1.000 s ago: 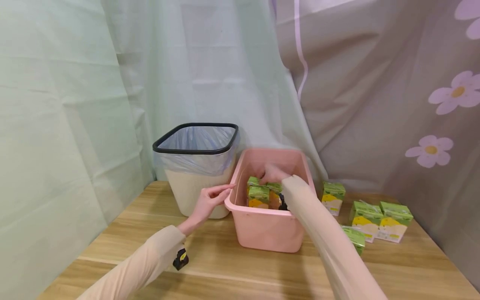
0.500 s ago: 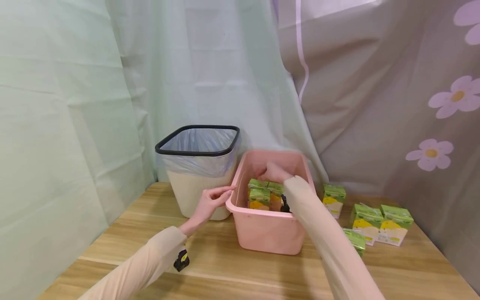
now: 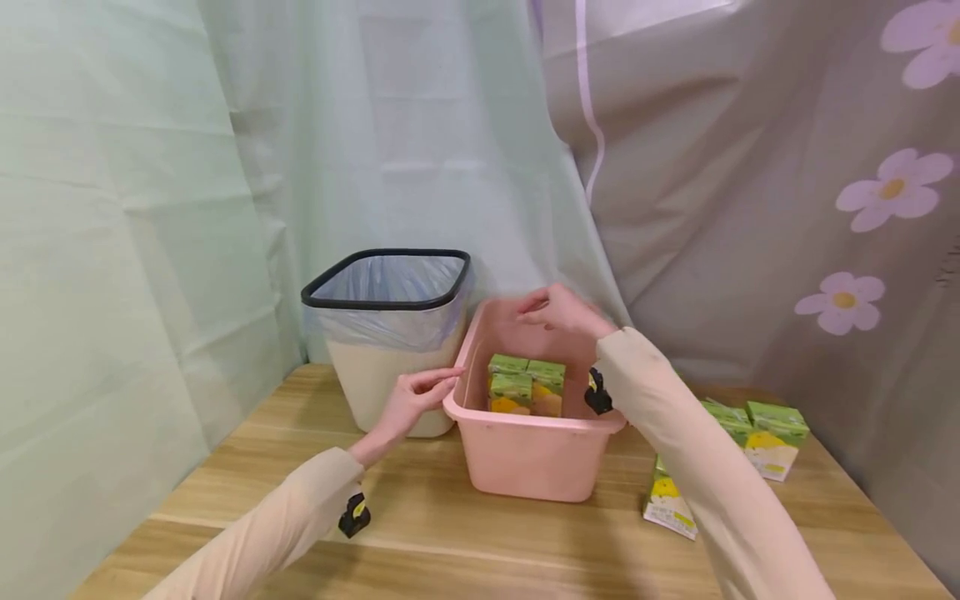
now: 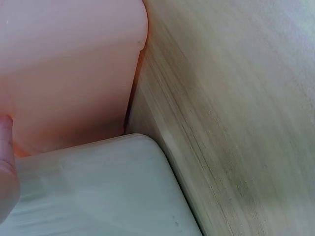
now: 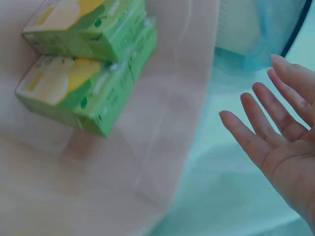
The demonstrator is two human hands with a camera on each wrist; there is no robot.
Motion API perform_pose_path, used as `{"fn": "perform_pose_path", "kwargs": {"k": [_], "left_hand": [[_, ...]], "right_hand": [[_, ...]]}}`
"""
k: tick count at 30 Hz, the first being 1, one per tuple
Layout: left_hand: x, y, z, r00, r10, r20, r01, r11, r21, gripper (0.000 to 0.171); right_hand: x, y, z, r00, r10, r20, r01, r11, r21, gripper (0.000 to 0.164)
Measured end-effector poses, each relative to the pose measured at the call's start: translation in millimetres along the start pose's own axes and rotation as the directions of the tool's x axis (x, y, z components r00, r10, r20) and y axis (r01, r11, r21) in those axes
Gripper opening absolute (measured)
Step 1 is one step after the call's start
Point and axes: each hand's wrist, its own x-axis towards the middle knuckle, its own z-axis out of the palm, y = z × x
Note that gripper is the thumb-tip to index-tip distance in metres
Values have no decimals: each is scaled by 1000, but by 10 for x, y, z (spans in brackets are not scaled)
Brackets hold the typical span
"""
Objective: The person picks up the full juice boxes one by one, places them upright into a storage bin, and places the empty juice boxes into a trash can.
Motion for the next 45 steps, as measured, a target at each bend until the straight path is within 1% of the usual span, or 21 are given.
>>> {"fn": "perform_pose_path", "kwargs": {"k": [3,6,8,13,15,18,22,28,31,34,39,41,43,45], "left_hand": [[-15,-5,-5,1000,-24,3,24,1000,-10,28],[-20,-10,-10,1000,-29,-5,28,1000,-12,29],[-15,-10,-11,999,-32,-13,32,999,-13,29],[6,9,-23,1000,-27,-6,27,1000,-15,30],[8,13,-32,1000,-18,2,18,1000,-2,30],[-3,10,-42,1000,-17,8,17,1000,4,29],[-21,-12,-44,1000,-26,8,26,1000,-13,30],[-4,-27,-38,1000,-19,14,20,1000,-23,30],[2,-11,-43,1000,-10,28,10,1000,7,29],[1,31,-56,999,-12,47,9,998,61,29],[10,169,-79,996,-39,81,26,987,159,31],[23,228,-88,995,-41,90,23,982,188,32],[38,272,-99,996,-23,85,4,976,218,31],[73,219,-138,997,16,74,-35,963,266,29]], "right_hand": [[-99,-35,-99,1000,-28,-4,28,1000,6,26],[-192,-59,-192,999,-36,-9,36,999,-8,26],[-253,-60,-255,1000,-30,-11,30,1000,-2,25],[-410,-51,-391,999,0,-35,0,1000,-15,27],[-481,-26,-434,999,11,-48,-13,999,-33,29],[-606,35,-485,998,32,-55,-34,999,-31,31],[-791,139,-541,998,59,-24,-59,998,-3,34],[-1055,288,-605,995,93,24,-93,996,-7,37],[-1161,357,-611,994,101,41,-100,995,-20,39],[-1258,422,-600,993,107,59,-105,994,-28,40],[-1421,527,-579,991,109,79,-107,994,-32,38],[-1489,566,-583,991,101,91,-99,995,-28,37],[-1557,600,-590,990,91,105,-90,996,-17,37],[-1622,636,-596,989,92,114,-91,996,-14,36]]}}
